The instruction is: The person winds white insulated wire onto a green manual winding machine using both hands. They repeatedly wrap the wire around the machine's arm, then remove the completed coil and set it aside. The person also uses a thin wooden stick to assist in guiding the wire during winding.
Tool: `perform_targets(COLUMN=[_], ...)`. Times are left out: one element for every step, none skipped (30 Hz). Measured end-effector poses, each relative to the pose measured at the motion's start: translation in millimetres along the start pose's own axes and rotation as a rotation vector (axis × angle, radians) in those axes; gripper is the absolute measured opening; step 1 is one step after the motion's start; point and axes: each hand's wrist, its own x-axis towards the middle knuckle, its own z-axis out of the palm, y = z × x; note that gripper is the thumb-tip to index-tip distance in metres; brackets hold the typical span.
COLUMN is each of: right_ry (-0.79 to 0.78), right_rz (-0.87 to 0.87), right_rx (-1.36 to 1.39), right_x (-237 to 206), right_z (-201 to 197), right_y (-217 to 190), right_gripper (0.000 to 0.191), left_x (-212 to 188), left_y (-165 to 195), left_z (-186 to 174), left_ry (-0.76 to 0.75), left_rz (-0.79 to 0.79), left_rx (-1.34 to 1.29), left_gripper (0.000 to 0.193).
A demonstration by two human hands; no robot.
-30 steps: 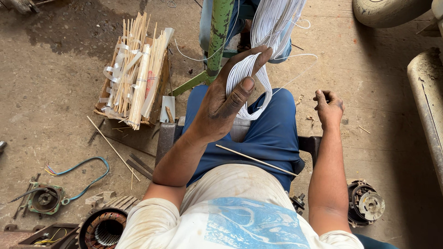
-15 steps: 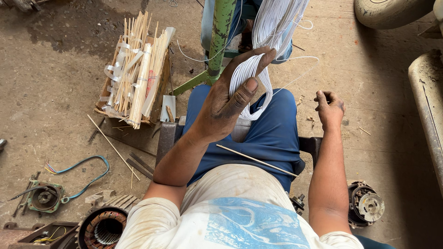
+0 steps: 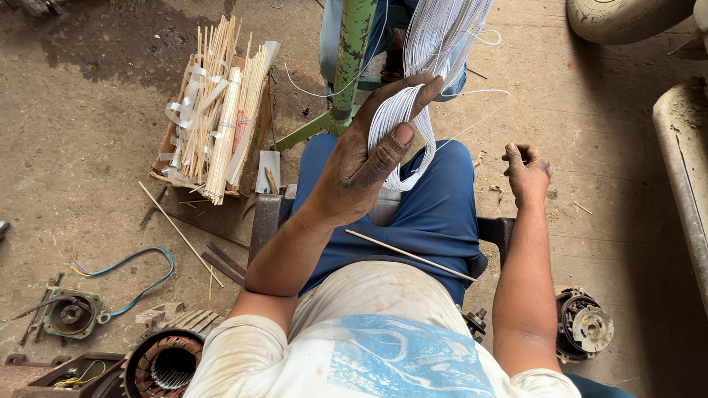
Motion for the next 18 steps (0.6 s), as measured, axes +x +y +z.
perform_targets(right_ry=[-0.001,-0.001,-0.002,-0.001,0.0,0.002,0.003,0.005,0.005,0.005,0.004,0.004,0.004,0.003,0.003,0.003,0.003,0.001], right_rz=[0.001,0.003,0.002,0.0,-0.001,0.004,0.01,0.015,0.011,0.007,0.003,0.006,0.01,0.014,0.009,0.005,0.0,0.002], right_rx=[0.002,0.005,0.002,0.001,-0.001,-0.003,-0.007,-0.01,-0.005,-0.001,0.004,0.0,-0.004,-0.009,-0.01,-0.01,-0.011,-0.008], right_x=[-0.1,0.0,-0.5,-0.5,-1.1,-1.3,-1.9,-2.3,-2.7,-3.2,-3.5,-3.8,-3.9,-4.0,-4.0,-3.7,-3.5,-3.0], right_z=[0.2,0.2,0.6,0.7,1.0,1.3,1.7,2.0,2.2,2.4,2.6,2.7,2.7,2.7,2.6,2.6,2.6,2.6], right_y=[0.3,0.0,0.7,0.4,1.1,1.1,1.8,2.0,2.4,3.0,3.4,4.0,4.3,4.9,5.2,5.7,6.0,6.1], right_gripper=[0.025,0.025,0.025,0.025,0.025,0.025,0.025,0.025,0.025,0.025,0.025,0.026,0.026,0.026,0.026,0.026,0.026,0.026], left_x=[0.0,0.0,-0.6,-0.5,-1.1,-1.3,-2.0,-2.4,-2.8,-3.6,-3.8,-4.4,-4.4,-4.6,-4.4,-4.0,-3.8,-3.0], left_y=[-0.2,0.1,-0.4,-0.4,-1.2,-1.5,-2.5,-3.0,-3.7,-4.1,-4.5,-4.6,-4.4,-4.1,-3.5,-2.9,-2.0,-1.3], left_z=[0.0,0.2,0.4,0.5,0.7,0.8,1.2,1.4,1.5,2.0,2.2,2.5,2.7,2.9,3.1,3.1,3.3,3.3], left_ry=[0.0,0.002,0.004,0.006,0.008,0.01,0.012,0.014,0.012,0.01,0.009,0.009,0.011,0.013,0.015,0.017,0.017,0.017], left_rz=[-0.006,-0.012,-0.017,-0.021,-0.025,-0.029,-0.032,-0.036,-0.025,-0.016,-0.011,-0.006,-0.007,-0.008,-0.01,-0.011,-0.019,-0.028], left_rx=[-0.006,-0.008,-0.011,-0.009,-0.007,-0.005,-0.004,-0.002,0.018,0.037,0.046,0.056,0.053,0.057,0.06,0.07,0.065,0.059], left_gripper=[0.06,0.06,0.06,0.06,0.06,0.06,0.06,0.06,0.059,0.059,0.058,0.058,0.058,0.058,0.058,0.058,0.059,0.059])
